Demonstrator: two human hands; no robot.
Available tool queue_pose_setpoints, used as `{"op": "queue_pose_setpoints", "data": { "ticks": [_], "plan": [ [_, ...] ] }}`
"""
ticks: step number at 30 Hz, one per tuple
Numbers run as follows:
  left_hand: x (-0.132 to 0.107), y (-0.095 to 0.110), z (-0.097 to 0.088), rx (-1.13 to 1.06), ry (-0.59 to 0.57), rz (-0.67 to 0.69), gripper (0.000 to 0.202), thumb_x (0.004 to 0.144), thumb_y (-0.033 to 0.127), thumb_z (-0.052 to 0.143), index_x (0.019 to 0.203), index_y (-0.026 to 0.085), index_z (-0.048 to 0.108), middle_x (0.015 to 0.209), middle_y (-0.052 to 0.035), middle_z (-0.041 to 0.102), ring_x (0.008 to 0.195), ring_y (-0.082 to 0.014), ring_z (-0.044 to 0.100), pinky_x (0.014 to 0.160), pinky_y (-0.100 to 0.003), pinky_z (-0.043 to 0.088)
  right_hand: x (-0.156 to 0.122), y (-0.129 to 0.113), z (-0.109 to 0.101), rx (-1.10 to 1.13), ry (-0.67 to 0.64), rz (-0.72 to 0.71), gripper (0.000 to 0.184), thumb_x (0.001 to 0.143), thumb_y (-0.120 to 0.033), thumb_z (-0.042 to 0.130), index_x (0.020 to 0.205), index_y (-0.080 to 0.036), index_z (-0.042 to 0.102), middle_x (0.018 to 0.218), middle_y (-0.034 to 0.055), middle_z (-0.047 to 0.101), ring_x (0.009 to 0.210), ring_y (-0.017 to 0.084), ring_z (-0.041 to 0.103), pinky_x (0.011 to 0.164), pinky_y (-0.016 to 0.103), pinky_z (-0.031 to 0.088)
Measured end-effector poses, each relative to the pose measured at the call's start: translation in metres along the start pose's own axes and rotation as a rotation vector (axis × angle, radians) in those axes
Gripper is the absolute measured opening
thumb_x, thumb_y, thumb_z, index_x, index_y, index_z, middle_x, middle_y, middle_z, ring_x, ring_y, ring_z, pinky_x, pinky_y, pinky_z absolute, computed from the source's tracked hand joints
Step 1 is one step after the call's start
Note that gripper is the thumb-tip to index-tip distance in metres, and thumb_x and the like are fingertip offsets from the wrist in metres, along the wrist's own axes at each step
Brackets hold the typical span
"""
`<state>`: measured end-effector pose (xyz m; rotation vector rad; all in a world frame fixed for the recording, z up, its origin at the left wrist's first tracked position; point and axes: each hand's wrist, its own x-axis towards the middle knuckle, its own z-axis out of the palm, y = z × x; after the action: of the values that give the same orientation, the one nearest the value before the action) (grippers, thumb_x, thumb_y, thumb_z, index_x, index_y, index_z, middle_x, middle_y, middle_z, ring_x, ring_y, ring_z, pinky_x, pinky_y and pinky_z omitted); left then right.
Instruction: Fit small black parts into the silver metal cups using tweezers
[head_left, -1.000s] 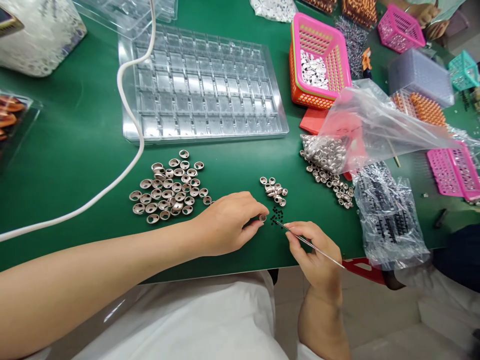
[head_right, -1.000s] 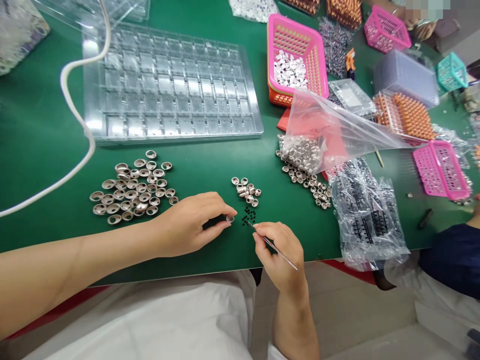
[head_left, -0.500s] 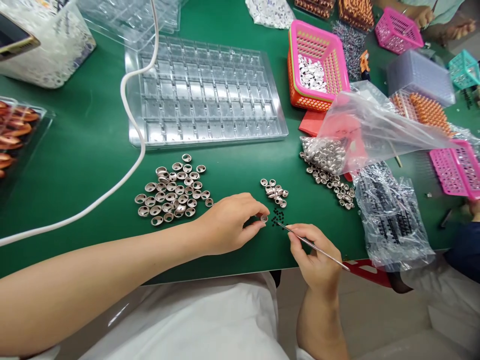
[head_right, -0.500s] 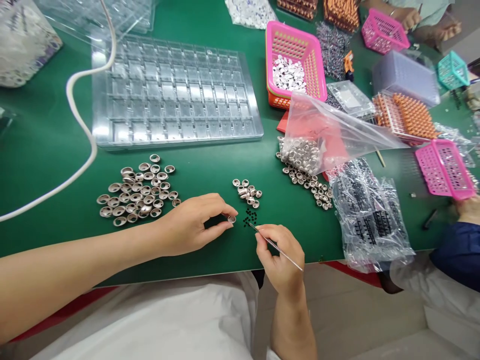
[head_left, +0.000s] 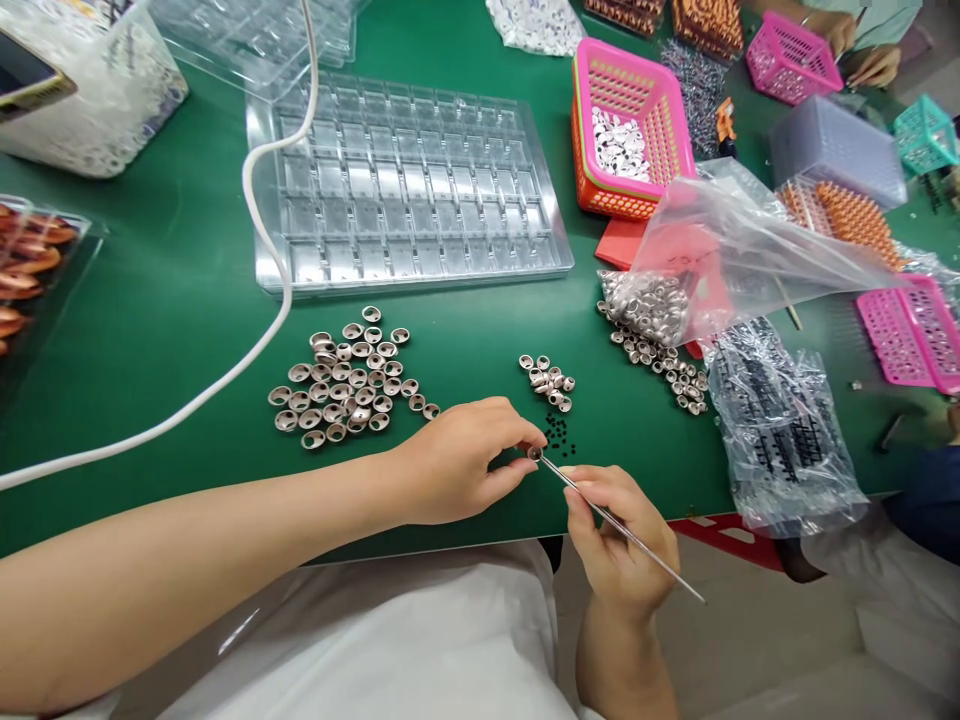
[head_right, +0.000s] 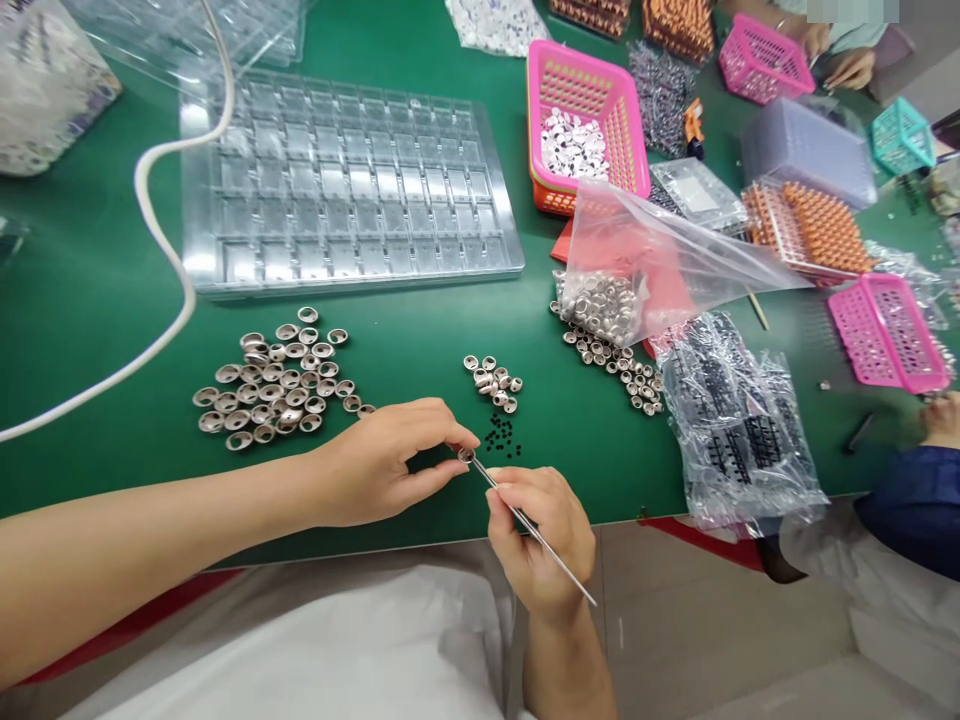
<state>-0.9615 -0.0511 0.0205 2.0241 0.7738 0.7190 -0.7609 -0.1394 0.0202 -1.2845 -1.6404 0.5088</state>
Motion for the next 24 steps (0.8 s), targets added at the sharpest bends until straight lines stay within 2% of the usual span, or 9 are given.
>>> {"op": "queue_pose_setpoints", "data": {
  "ticks": [10, 24],
  "plan": [
    [-0.0019, 0.0014, -0.0016, -0.009, -0.006, 0.017, 0.012, 0.090, 0.012, 0.063, 0.100, 0.013, 0.070, 0.085, -0.0040, 0.073, 0.081, -0.0168, 0.063, 0.067, -0.025, 0.049, 0.0037, -0.0017, -0.0025, -0.056, -0.053, -0.098, 0.036, 0.080, 0.005, 0.069, 0.106, -0.019, 0.065, 0.098, 0.0061, 0.076, 0.081, 0.018, 0.072, 0.068, 0.033, 0.055],
    [-0.0002, 0.0006, -0.0007, -0.011, -0.021, 0.010, 0.013, 0.092, 0.014, 0.061, 0.101, 0.015, 0.070, 0.087, -0.0049, 0.074, 0.081, -0.0174, 0.063, 0.069, -0.026, 0.050, 0.0054, -0.0005, -0.0057, -0.138, -0.099, -0.121, 0.032, 0.085, -0.002, 0.068, 0.108, -0.023, 0.063, 0.098, 0.0062, 0.076, 0.080, 0.018, 0.072, 0.067, 0.034, 0.057]
  ]
}}
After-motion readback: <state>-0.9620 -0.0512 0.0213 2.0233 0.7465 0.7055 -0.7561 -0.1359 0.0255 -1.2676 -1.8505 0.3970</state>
